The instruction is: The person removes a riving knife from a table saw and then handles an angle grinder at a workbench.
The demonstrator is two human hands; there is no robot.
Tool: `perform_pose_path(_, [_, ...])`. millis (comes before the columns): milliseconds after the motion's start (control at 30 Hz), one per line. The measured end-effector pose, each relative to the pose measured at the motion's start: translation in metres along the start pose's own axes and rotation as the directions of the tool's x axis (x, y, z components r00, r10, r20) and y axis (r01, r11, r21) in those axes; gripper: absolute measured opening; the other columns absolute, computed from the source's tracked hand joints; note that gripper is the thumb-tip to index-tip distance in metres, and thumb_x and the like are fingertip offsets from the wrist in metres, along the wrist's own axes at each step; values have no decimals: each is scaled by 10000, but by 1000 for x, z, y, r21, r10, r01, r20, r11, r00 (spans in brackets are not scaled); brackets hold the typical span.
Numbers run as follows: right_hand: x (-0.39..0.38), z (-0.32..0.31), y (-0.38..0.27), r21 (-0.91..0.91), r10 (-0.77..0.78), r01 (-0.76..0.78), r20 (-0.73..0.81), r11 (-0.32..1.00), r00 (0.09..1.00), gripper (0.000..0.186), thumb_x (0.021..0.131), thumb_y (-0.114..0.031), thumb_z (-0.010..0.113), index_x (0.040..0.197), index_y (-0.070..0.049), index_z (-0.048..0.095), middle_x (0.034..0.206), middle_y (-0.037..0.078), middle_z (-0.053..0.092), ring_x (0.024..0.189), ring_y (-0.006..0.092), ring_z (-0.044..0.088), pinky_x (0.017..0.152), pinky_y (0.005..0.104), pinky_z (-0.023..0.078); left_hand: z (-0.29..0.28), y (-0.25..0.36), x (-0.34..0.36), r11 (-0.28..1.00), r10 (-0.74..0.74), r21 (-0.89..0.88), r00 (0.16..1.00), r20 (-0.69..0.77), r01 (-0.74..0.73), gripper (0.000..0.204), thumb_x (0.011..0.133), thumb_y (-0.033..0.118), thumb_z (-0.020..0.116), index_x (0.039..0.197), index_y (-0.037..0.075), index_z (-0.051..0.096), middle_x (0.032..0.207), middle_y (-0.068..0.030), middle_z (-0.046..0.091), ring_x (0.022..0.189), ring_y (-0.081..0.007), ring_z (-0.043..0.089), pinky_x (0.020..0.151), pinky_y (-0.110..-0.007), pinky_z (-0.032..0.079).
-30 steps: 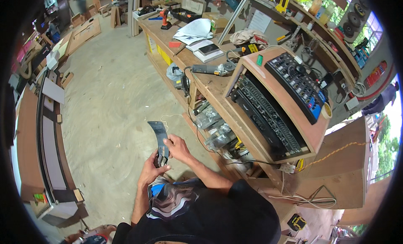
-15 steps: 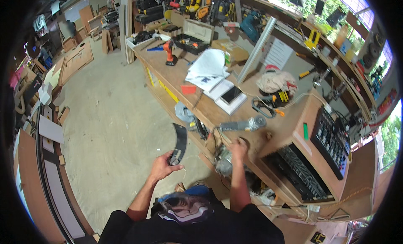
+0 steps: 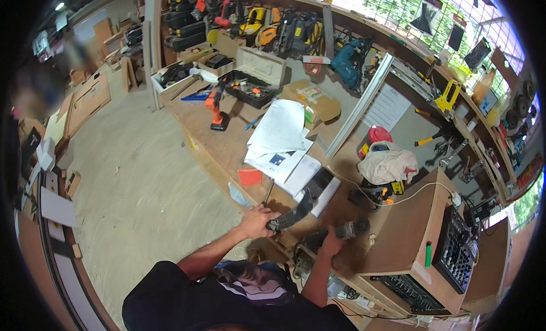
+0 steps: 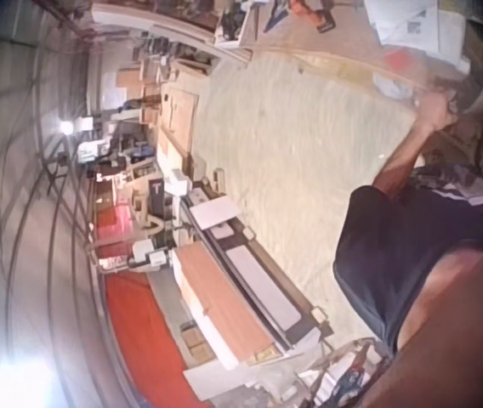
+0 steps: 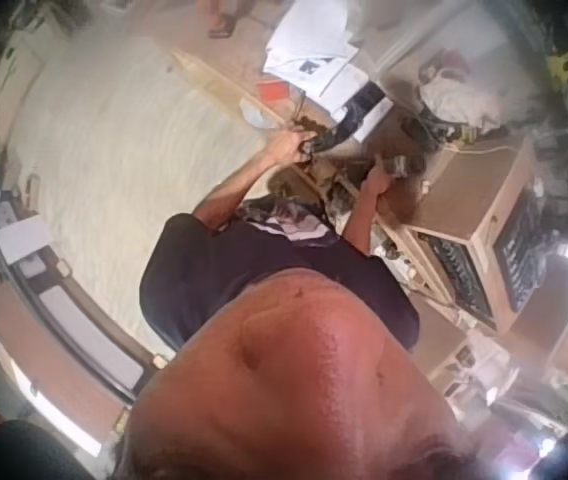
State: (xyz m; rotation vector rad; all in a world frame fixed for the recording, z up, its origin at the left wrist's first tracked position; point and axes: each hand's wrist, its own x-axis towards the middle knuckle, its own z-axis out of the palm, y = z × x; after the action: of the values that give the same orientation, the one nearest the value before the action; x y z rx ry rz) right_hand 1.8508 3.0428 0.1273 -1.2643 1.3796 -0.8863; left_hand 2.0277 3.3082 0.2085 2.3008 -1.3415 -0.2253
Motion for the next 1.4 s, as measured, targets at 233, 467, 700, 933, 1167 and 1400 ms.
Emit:
perform_pose_path(233, [-5, -2, -3, -142, 71, -85, -96, 986, 993, 919, 762, -394, 899, 1430, 112, 521, 1423, 291, 620, 1287, 419, 632, 1125, 493, 467, 10, -29, 83, 960, 255, 64, 948, 191, -271, 710, 744, 439, 853, 1401, 244, 668, 1320, -37, 657, 1302, -310, 549, 1051, -577, 462])
perform_pose_path(467, [-24, 33, -18, -575, 80, -347, -438, 741, 896, 938, 788, -626, 802, 1352, 91, 585, 1349, 319, 657, 1250, 457, 662, 1042, 533, 530, 19, -68, 136, 886, 423, 61, 855, 301, -460, 759, 724, 491, 881, 1416, 261, 672, 1384, -44, 627, 1398, -312, 490, 1124, -650, 387])
perform_pose_path(700, [-35, 34, -27, -425, -32, -217, -506, 879, 862, 872, 781, -644, 790, 1277, 58, 641, 1229, 309, 718, 1143, 474, 707, 978, 536, 561, -35, -71, 165, 839, 533, -92, 774, 343, -537, 754, 746, 533, 900, 1401, 217, 699, 1395, -95, 652, 1346, -329, 551, 1083, -653, 432])
perform_pose_path(933, [-31, 33, -33, -469, 115, -351, -460, 810, 880, 882, 778, -719, 717, 1224, 41, 735, 1172, 321, 745, 1132, 467, 724, 982, 538, 558, -306, 18, 259, 285, 524, -511, 578, -625, -811, 225, 987, 112, 628, 1156, 9, 735, 1060, -77, 747, 895, -168, 684, 780, -312, 548])
perform_pose_path(1167, [-18, 28, -9, -468, 61, -231, -350, 853, 935, 900, 848, -751, 695, 1263, 48, 699, 1135, 307, 753, 1119, 473, 721, 987, 557, 545, -398, 123, 216, -39, 536, -91, 56, -842, -995, 251, 999, 136, 617, 1183, 3, 725, 1087, -81, 741, 918, -167, 676, 799, -313, 538])
perform_pose_path(1400, [-22, 2, 26, -412, -242, 109, -286, 905, 927, 862, 877, -627, 789, 1326, 79, 579, 1186, 336, 704, 1136, 515, 691, 985, 554, 542, -272, 208, 153, 44, 801, -404, 274, -532, -914, 279, 1010, 160, 606, 1209, -2, 716, 1114, -85, 735, 941, -165, 668, 818, -315, 528])
